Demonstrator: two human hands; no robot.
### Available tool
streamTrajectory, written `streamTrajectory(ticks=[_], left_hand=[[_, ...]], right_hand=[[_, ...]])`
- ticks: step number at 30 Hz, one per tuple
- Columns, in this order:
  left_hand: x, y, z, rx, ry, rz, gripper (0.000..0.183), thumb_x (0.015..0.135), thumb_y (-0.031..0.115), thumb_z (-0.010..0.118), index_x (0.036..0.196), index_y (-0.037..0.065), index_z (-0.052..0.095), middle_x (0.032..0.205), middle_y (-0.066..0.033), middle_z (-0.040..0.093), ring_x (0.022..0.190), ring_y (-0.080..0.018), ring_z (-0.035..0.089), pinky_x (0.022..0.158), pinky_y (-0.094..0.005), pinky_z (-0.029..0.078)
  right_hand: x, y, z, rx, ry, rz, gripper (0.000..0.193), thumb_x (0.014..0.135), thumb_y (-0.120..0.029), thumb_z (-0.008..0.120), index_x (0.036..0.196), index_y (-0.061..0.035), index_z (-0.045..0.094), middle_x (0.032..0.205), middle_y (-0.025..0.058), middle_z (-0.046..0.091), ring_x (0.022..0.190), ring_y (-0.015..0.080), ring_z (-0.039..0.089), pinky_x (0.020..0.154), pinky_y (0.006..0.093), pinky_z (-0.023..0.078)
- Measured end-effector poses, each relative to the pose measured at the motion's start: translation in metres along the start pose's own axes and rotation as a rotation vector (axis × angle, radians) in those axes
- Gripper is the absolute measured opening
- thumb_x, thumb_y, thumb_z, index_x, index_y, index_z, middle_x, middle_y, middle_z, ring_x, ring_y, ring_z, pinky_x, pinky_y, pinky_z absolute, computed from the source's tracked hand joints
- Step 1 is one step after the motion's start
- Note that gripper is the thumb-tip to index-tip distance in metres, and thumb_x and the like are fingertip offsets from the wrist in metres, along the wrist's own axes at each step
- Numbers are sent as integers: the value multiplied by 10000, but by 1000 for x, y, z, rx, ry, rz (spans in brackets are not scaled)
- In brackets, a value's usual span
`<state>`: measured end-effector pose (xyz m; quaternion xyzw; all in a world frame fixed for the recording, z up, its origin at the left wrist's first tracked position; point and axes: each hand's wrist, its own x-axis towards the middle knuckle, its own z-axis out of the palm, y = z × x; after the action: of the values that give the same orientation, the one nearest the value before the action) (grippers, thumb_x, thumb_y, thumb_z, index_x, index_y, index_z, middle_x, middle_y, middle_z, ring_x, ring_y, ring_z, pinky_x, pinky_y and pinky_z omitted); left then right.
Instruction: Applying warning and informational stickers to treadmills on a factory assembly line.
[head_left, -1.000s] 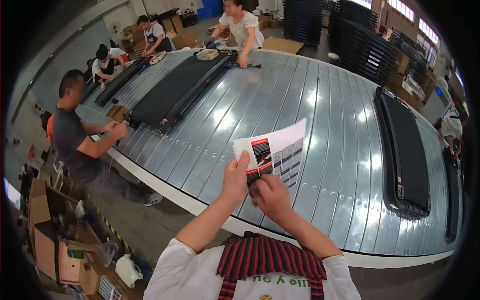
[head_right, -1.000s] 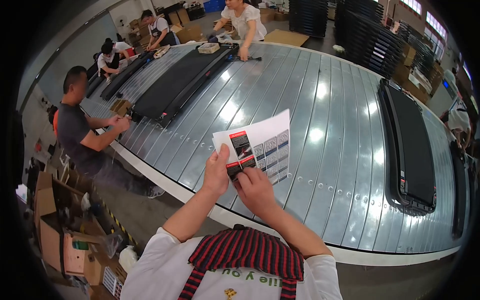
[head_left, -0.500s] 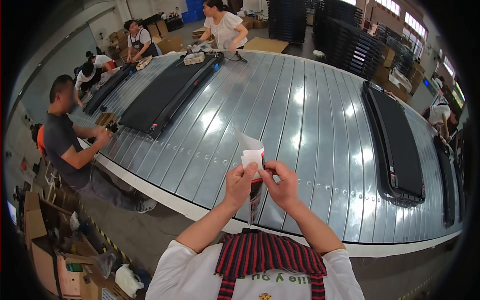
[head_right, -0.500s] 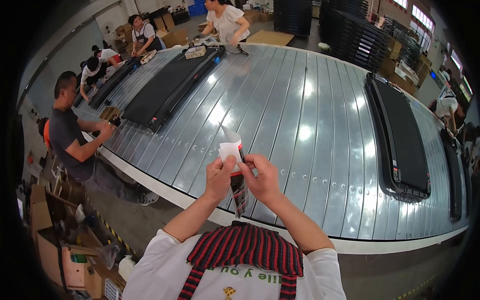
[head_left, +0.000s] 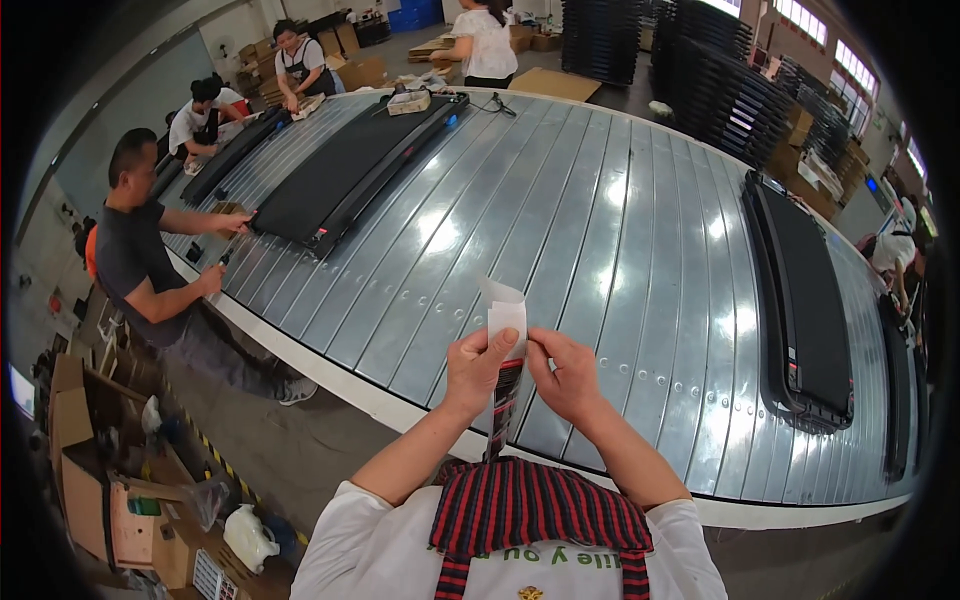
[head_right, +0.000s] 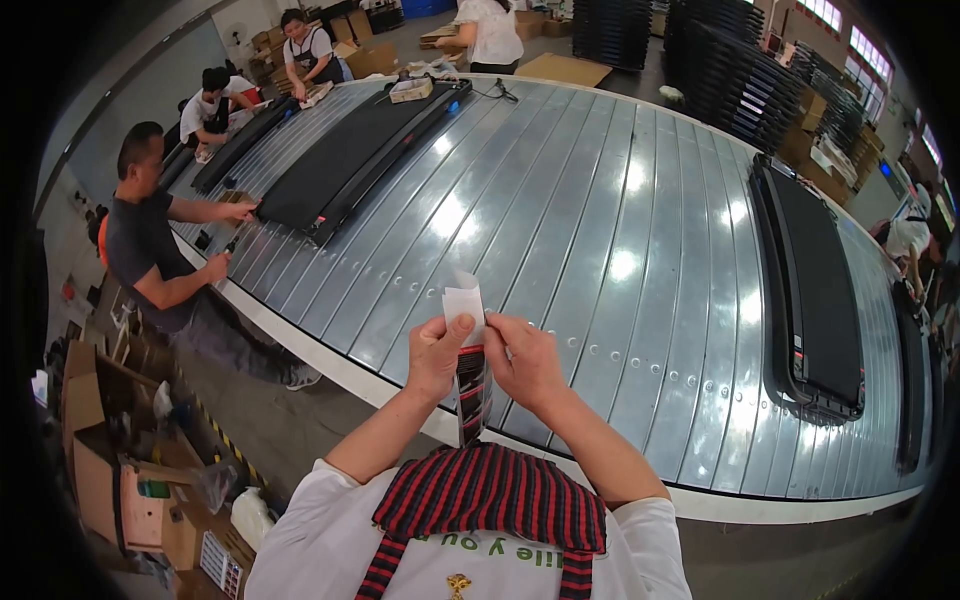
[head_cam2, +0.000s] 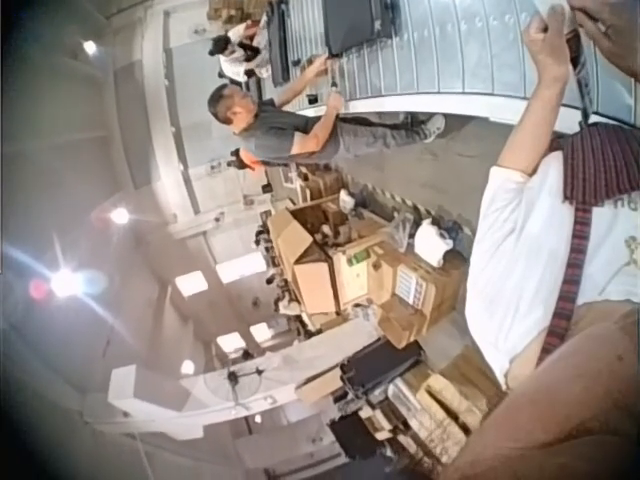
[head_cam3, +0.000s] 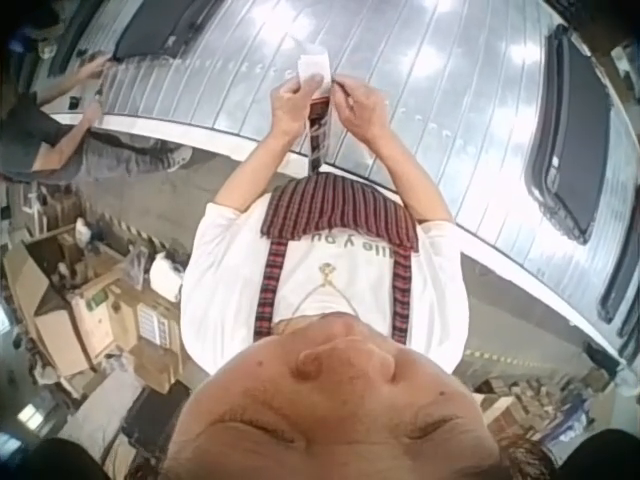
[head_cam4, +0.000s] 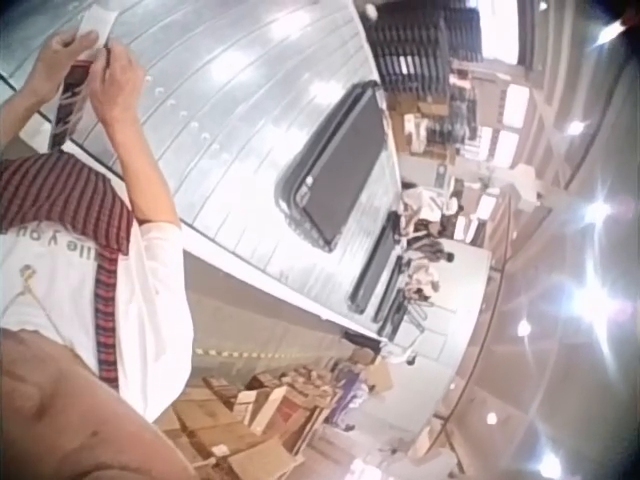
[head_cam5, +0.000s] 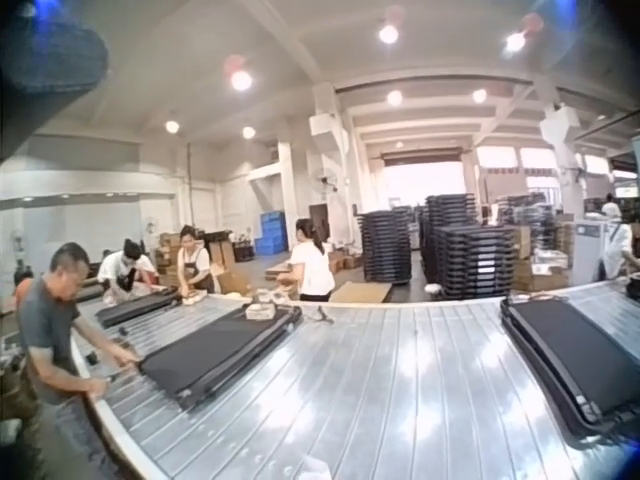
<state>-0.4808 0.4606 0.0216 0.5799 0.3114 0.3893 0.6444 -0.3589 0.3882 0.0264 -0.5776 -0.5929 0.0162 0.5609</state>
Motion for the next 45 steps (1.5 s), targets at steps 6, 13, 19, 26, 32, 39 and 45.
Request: streamTrajectory(ticks=[6, 13, 19, 26, 32, 39, 45], left_hand=[[-1, -1, -1, -81, 26, -43, 401, 846, 392, 628, 817, -8, 627, 708, 26, 569, 648, -30, 473, 557, -203, 391], [1, 3, -1, -83, 22, 10, 368, 848, 356, 635, 876, -11, 633, 764, 8, 601, 696, -38, 506, 603, -204, 416], [3, 0, -1, -139, 8, 0, 362, 847, 335, 642, 933, -16, 634, 806, -7, 612, 726, -49, 517, 638, -206, 417], [5, 2, 1, -298, -8, -27, 349, 832, 304, 664, 954, -20, 618, 853, -22, 615, 772, -64, 540, 680, -218, 430], [5, 3, -4, -349, -37, -11, 314, 821, 247, 682, 983, -9, 599, 900, -47, 624, 794, -89, 567, 708, -242, 450], [5, 3, -9, -303, -52, -53, 290, 849, 220, 647, 1020, -10, 601, 913, -30, 626, 825, -86, 555, 753, -235, 436], [4, 3, -8, -284, -75, -48, 274, 871, 209, 616, 1040, -6, 597, 940, -27, 623, 842, -82, 555, 762, -236, 440]], right_hand=[[3, 2, 2, -25, -48, 13, 138, 796, -34, 608, 930, -14, 578, 734, 133, 623, 598, 226, 619, 548, 298, 482], [5, -1, 5, 127, -79, 231, 156, 792, -85, 667, 895, 0, 586, 732, 112, 638, 660, 168, 643, 612, 278, 506], [3, 0, 3, 107, -57, 206, 129, 793, -81, 657, 882, -6, 601, 738, 116, 640, 655, 187, 642, 601, 279, 500], [5, -1, 1, -56, -37, 72, 96, 806, -55, 619, 886, -6, 600, 757, 133, 638, 654, 233, 644, 583, 297, 493], [6, -4, 2, 58, -71, 96, 131, 790, -50, 648, 903, 0, 606, 766, 124, 645, 676, 212, 650, 619, 289, 506], [8, 2, -1, 174, -144, 236, 106, 798, -79, 641, 886, -21, 630, 781, 110, 639, 691, 214, 623, 613, 280, 478], [4, 10, -2, 346, -160, 365, 124, 841, -54, 605, 940, 15, 638, 789, 54, 643, 715, 98, 581, 646, 230, 465]])
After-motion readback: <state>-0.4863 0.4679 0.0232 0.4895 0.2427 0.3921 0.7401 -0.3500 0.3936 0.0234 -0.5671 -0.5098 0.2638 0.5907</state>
